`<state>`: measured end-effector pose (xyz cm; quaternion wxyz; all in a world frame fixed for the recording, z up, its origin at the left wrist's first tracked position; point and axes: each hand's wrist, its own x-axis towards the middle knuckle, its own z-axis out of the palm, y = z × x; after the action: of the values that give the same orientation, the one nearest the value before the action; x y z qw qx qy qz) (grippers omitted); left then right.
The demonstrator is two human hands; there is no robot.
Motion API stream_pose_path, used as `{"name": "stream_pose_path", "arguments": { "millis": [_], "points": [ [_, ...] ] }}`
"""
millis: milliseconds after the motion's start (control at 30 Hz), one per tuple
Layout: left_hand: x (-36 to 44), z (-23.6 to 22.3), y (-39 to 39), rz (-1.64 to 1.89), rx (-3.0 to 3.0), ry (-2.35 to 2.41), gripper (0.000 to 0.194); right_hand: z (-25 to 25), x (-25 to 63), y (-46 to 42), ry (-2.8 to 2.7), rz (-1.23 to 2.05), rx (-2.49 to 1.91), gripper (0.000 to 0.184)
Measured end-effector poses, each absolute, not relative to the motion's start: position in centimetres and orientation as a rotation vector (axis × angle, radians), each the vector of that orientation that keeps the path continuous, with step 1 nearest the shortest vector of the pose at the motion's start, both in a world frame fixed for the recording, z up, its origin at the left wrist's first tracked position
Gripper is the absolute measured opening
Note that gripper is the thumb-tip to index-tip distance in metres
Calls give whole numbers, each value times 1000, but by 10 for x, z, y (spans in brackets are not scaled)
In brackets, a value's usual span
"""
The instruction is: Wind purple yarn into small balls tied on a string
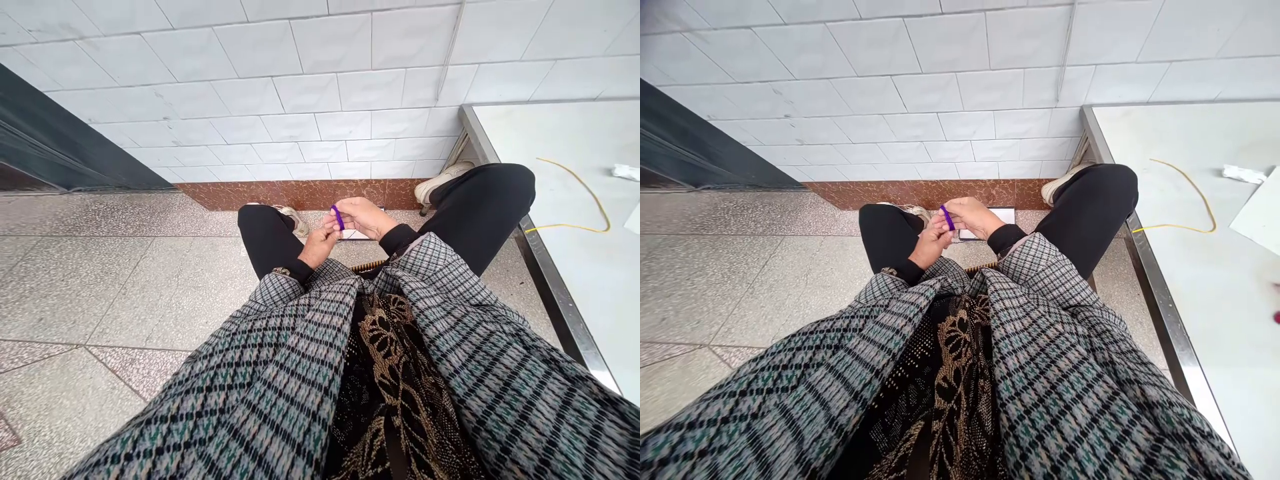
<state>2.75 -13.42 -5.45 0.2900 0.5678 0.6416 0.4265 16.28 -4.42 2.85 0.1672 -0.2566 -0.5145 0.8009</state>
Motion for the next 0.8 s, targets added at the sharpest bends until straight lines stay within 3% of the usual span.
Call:
{"name": "stream_pose_path", "arguments": {
  "millis": [167, 300, 467, 567, 700, 800],
  "points": [
    [38, -43, -139, 745, 1901, 1484, 30, 22, 157, -38, -1652, 1854, -825, 30],
    [30, -19, -140, 895, 2046, 1583, 29, 16, 158, -34, -2137, 1469, -975, 33],
    [10, -11, -134, 1265, 1829, 1868, 25, 27, 166, -42, -1824, 2247, -694, 30],
    [15, -23, -132, 1212, 1637, 1836, 25, 33, 168, -45, -1570, 2340, -489, 30],
    [31, -24, -135, 870, 1836, 1580, 30, 27, 165, -37, -1665, 1930, -625, 29],
    [30, -9, -137, 869, 1948, 1573, 29, 19, 163, -31, -2044, 1516, -847, 30]
  ]
}}
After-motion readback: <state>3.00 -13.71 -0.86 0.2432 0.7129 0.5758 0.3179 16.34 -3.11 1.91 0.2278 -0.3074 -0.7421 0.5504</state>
